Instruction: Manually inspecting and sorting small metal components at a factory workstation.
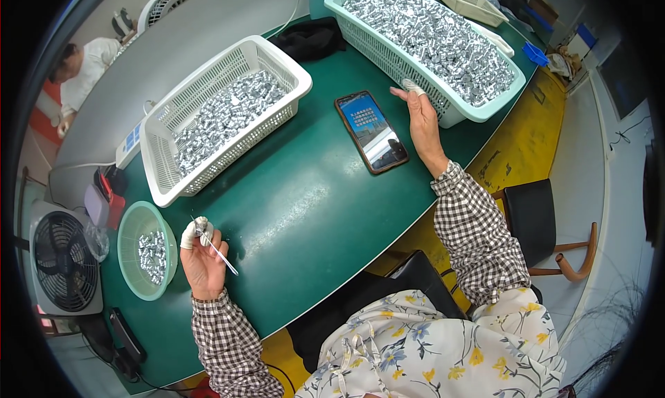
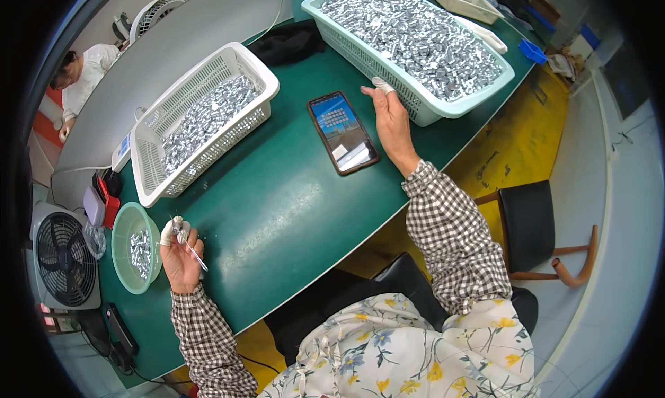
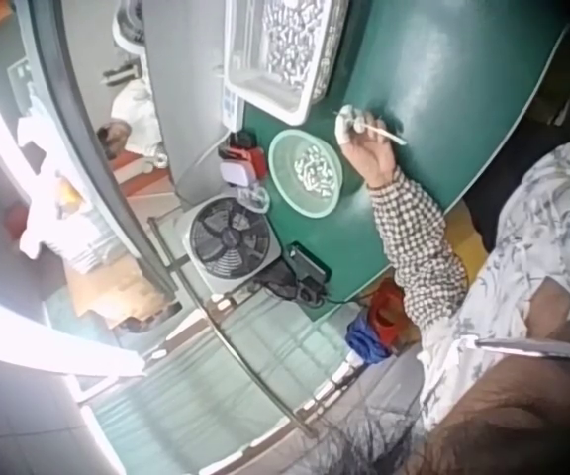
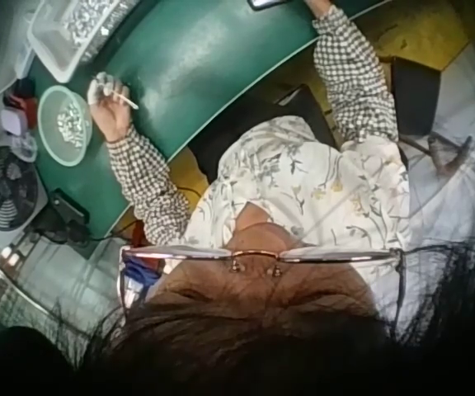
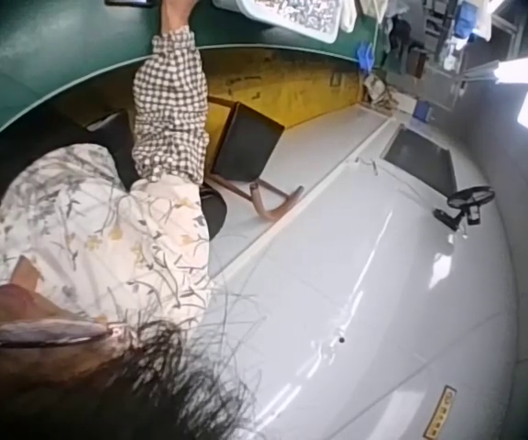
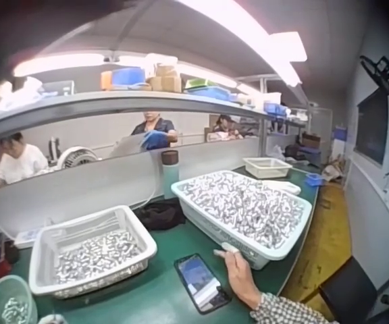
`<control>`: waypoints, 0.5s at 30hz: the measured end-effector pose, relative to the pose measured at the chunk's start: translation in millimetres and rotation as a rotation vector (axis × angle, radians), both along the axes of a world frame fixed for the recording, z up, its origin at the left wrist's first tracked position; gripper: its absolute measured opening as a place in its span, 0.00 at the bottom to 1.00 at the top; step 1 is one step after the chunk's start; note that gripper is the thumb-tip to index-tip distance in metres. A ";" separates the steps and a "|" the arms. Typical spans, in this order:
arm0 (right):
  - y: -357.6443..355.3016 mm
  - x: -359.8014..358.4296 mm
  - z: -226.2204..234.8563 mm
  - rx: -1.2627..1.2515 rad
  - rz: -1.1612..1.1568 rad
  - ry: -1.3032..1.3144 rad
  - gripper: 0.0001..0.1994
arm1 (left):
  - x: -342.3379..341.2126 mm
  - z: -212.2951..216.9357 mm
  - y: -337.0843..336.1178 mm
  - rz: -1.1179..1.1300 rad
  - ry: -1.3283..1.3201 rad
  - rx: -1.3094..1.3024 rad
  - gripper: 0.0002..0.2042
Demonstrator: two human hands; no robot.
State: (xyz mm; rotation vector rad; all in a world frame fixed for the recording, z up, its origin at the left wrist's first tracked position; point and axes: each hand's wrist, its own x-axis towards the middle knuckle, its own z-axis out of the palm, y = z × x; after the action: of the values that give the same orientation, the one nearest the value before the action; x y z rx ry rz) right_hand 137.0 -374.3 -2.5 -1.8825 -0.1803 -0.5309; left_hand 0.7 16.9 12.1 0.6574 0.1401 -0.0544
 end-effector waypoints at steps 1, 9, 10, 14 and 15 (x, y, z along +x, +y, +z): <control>-0.1 -0.1 -0.1 0.000 -0.001 0.000 0.25 | -0.4 -0.2 0.0 0.002 -0.001 0.001 0.11; 1.2 -1.6 1.9 -0.008 0.009 -0.006 0.24 | -0.2 -1.4 0.6 0.003 -0.003 0.005 0.11; 1.0 -1.3 1.4 -0.010 0.001 -0.014 0.24 | -0.3 -1.5 0.8 0.000 -0.005 0.007 0.11; 0.6 -0.4 1.1 0.003 0.002 -0.029 0.23 | -0.1 -1.1 0.6 -0.001 -0.005 0.005 0.11; 0.5 -0.8 1.5 0.019 0.017 -0.028 0.23 | -0.3 -0.9 0.6 0.000 -0.005 0.005 0.11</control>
State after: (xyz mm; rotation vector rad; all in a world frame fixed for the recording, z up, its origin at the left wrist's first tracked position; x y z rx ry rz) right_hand 136.2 -373.9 -1.0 -1.8546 -0.2089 -0.5460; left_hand 0.3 17.5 11.2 0.6628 0.1357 -0.0526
